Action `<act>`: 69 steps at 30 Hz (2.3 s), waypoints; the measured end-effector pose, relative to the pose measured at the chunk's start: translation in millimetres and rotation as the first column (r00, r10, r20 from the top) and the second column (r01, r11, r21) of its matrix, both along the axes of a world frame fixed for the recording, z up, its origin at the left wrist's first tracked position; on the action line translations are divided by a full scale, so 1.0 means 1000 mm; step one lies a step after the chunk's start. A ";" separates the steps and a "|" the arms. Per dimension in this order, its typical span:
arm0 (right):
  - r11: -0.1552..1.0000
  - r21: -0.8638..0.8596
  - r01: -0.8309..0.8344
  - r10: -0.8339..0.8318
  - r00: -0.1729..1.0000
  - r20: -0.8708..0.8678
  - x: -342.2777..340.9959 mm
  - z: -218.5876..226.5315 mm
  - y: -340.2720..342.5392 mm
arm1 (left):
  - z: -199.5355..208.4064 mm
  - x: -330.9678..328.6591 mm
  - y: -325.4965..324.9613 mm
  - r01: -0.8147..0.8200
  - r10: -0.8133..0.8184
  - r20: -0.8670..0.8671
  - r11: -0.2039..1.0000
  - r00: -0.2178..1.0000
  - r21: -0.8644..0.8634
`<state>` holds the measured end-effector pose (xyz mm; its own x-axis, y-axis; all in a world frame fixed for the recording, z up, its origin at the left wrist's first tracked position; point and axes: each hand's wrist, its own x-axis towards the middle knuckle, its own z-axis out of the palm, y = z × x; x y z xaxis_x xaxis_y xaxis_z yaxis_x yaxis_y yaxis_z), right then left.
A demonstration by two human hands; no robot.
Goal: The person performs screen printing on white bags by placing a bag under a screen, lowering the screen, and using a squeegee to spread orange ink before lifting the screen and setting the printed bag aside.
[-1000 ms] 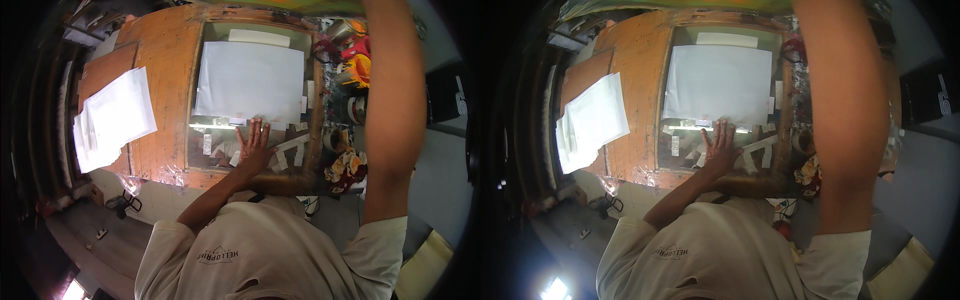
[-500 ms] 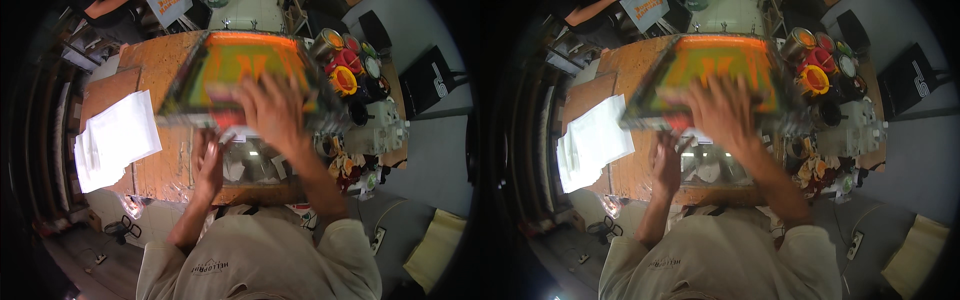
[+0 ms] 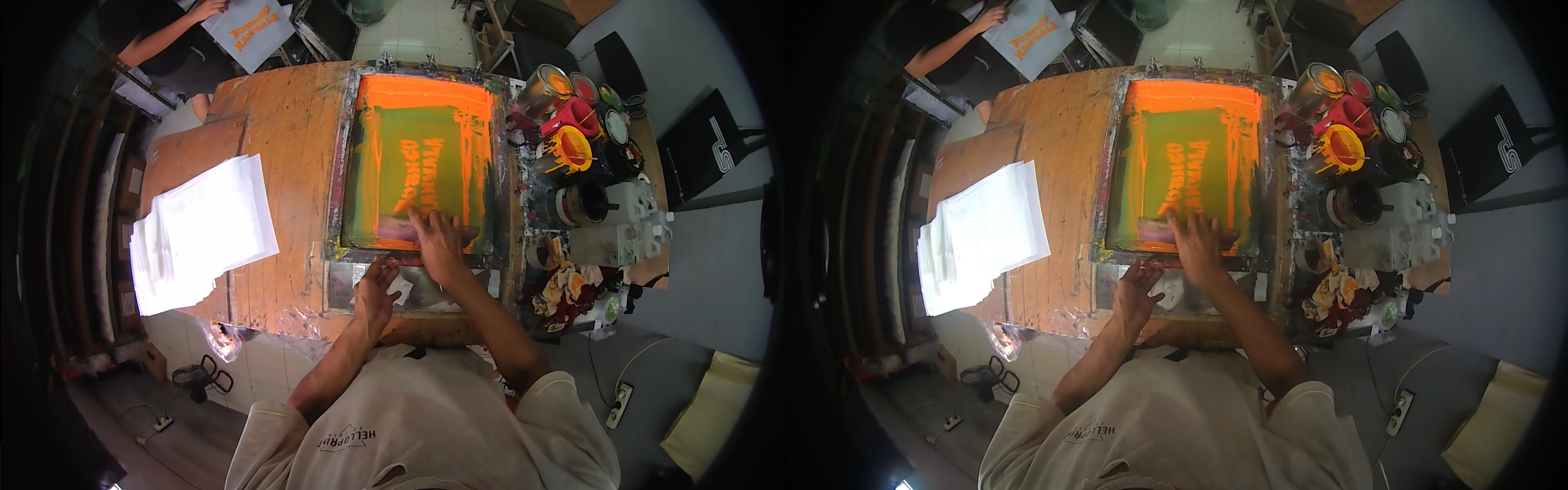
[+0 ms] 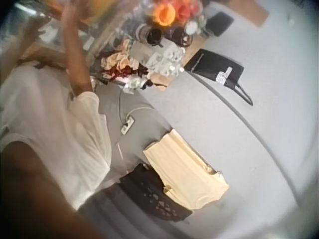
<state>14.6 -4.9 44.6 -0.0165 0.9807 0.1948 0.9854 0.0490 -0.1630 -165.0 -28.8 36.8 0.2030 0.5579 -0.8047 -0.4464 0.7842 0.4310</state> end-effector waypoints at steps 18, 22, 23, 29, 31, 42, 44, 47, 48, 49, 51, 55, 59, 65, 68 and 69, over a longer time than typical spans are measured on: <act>0.978 0.205 0.033 -0.044 0.998 0.050 0.098 -0.030 0.227 | 0.014 0.009 0.011 0.014 -0.016 -0.022 0.994 1.000 -0.108; 0.987 0.159 0.034 -0.047 0.996 0.077 0.122 -0.030 0.276 | 0.015 0.009 0.011 0.002 -0.005 -0.034 0.996 0.999 -0.085; 0.999 0.047 0.019 -0.021 0.999 0.035 0.127 -0.025 0.281 | 0.014 0.008 0.010 0.006 -0.008 -0.024 0.997 1.000 -0.074; 0.929 -0.310 -0.202 0.116 0.954 -0.275 0.118 0.031 0.198 | 0.006 -0.001 0.005 -0.029 0.031 0.021 0.997 0.999 -0.071; 0.940 -0.319 -0.121 0.051 0.974 -0.219 0.091 0.047 0.139 | 0.009 -0.004 0.004 -0.018 0.019 0.033 0.999 0.999 -0.026; 0.983 0.174 -0.058 0.062 0.998 -0.016 0.010 0.136 -0.002 | 0.098 -0.006 0.031 -0.023 -0.037 0.194 0.955 0.980 0.296; 0.968 0.243 -0.056 0.053 0.998 0.015 0.016 0.160 0.011 | 0.119 -0.007 0.039 -0.061 -0.061 0.259 0.898 0.964 0.436; 0.941 0.326 -0.088 0.085 0.996 0.025 0.038 0.199 0.050 | 0.129 -0.002 0.073 -0.122 -0.143 0.377 0.793 0.915 0.597; 0.919 0.377 -0.113 0.111 0.993 0.026 0.045 0.217 0.066 | 0.126 -0.002 0.089 -0.151 -0.181 0.421 0.751 0.889 0.642; 0.908 0.400 -0.126 0.122 0.992 0.037 0.051 0.236 0.082 | 0.118 -0.006 0.114 0.202 -0.187 -0.111 0.590 0.976 0.782; 0.961 0.261 -0.093 0.099 0.995 -0.008 0.059 0.277 0.109 | 0.086 0.001 0.156 0.448 -0.041 -0.525 0.579 0.850 0.681; 0.993 -0.116 -0.014 0.004 0.996 -0.085 0.070 0.344 0.141 | 0.000 0.014 0.192 0.698 0.054 -0.997 0.712 0.055 0.077; 0.999 -0.051 -0.004 -0.003 0.990 -0.142 0.060 0.364 0.163 | -0.046 0.019 0.189 0.819 0.224 -0.972 0.569 -0.071 0.072; 0.974 -0.140 0.176 -0.206 0.948 -0.242 0.075 0.375 0.203 | -0.034 -0.024 0.222 0.690 0.030 -0.842 0.557 0.539 0.462; 0.972 -0.120 0.203 -0.225 0.949 -0.220 0.099 0.370 0.221 | -0.029 -0.095 0.261 0.680 0.137 -0.914 0.628 0.382 0.378; 0.995 -0.058 0.080 -0.092 0.964 -0.250 0.105 0.367 0.219 | -0.027 -0.127 0.272 0.700 0.198 -0.944 0.634 0.264 0.329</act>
